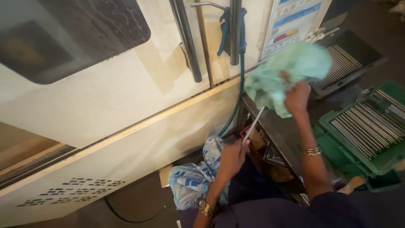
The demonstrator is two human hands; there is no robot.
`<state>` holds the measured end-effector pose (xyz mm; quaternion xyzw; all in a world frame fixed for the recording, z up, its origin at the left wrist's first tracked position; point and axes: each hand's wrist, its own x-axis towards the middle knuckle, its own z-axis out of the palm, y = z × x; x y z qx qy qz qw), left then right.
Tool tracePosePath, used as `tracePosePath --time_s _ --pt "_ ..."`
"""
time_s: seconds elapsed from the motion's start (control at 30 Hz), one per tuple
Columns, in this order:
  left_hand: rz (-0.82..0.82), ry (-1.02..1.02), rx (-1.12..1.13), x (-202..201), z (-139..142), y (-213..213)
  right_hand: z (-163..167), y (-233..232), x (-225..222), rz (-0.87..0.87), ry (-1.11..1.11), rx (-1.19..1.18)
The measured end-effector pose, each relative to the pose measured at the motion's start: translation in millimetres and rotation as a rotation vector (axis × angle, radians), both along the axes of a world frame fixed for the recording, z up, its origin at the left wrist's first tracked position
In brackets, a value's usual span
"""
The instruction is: The person opens a machine door, retrieves a metal rod, wipes it with a cloth, and measures it with a digital caliper. The person repeats this process for multiple rods, placing each measured rod into a tray.
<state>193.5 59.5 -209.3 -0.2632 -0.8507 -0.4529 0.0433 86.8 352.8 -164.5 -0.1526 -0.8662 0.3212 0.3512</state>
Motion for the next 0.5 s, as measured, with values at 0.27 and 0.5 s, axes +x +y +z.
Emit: tracePosePath --time_s 0.27,0.5 --pt "0.114 -0.035 -0.134 -12 -10 -10 -52 -73 48 0.452 -0.062 0.013" --pt "0.021 -0.145 0.077 -5 -7 -1 -48 -97 70 0.933 -0.236 -1.058"
